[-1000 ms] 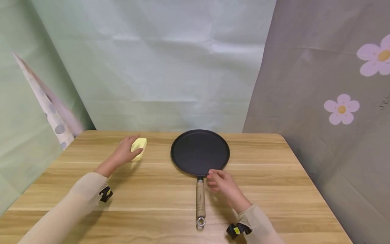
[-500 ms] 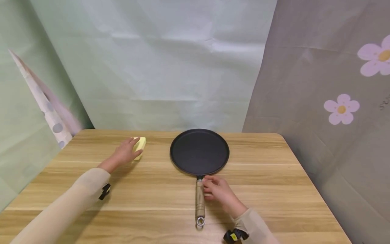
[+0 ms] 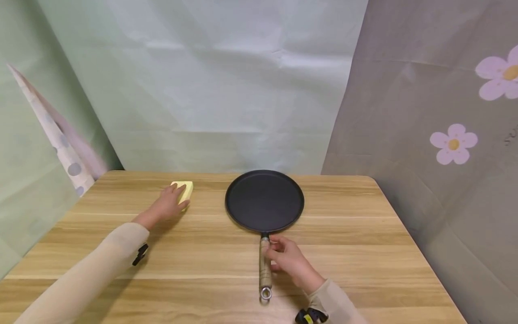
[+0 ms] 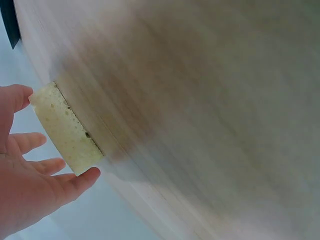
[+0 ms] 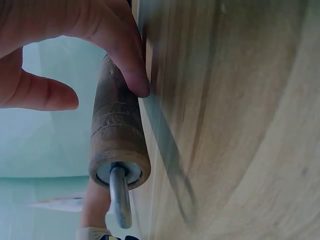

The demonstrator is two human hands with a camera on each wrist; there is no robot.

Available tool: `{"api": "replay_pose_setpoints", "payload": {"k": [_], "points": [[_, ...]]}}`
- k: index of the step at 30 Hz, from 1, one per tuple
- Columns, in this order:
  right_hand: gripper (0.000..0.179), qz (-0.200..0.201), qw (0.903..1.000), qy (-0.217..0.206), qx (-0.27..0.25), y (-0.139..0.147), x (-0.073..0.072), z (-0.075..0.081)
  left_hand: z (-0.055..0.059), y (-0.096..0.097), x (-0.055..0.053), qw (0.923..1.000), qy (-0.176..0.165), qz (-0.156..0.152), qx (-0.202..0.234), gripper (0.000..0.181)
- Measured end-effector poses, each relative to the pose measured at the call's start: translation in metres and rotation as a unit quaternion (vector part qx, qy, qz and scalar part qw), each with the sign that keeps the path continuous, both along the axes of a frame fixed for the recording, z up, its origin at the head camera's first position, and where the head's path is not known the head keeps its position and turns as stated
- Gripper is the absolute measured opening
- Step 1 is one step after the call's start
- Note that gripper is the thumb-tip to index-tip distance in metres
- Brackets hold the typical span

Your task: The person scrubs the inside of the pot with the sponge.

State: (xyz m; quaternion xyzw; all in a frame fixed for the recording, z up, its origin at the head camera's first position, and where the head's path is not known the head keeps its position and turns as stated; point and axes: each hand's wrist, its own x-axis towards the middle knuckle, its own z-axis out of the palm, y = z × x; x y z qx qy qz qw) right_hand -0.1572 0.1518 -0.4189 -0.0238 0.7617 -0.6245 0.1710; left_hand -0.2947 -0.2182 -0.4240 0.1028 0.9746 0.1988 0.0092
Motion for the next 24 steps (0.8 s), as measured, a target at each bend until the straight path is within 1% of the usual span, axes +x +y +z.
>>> {"api": "replay_pose_setpoints", "payload": {"k": [5,9,13,19,24], "points": [[0.058,0.004,1.0,-0.002,0.006,0.001,0.0024,0.0004,-0.0014,0.0001,0.0012,1.0,0.003,-0.005,-0.001,0.062],[0.054,0.006,0.9997,0.0,0.022,0.0014,0.0028,-0.0011,-0.0033,-0.0002,0.0016,0.9999,0.004,-0.008,-0.006,0.063],[0.05,0.008,0.9995,-0.003,0.03,0.001,0.0004,-0.0035,-0.0056,-0.001,0.0002,0.9999,0.01,-0.005,-0.008,0.063],[0.051,0.01,0.9996,-0.011,0.025,0.0018,-0.0019,-0.0055,-0.0073,0.0005,-0.0017,0.9999,0.014,-0.002,-0.009,0.062],[0.05,0.013,0.9996,-0.019,0.016,0.0033,-0.0034,-0.007,-0.0067,0.0026,-0.0024,0.9999,0.008,0.001,-0.008,0.062]]}}
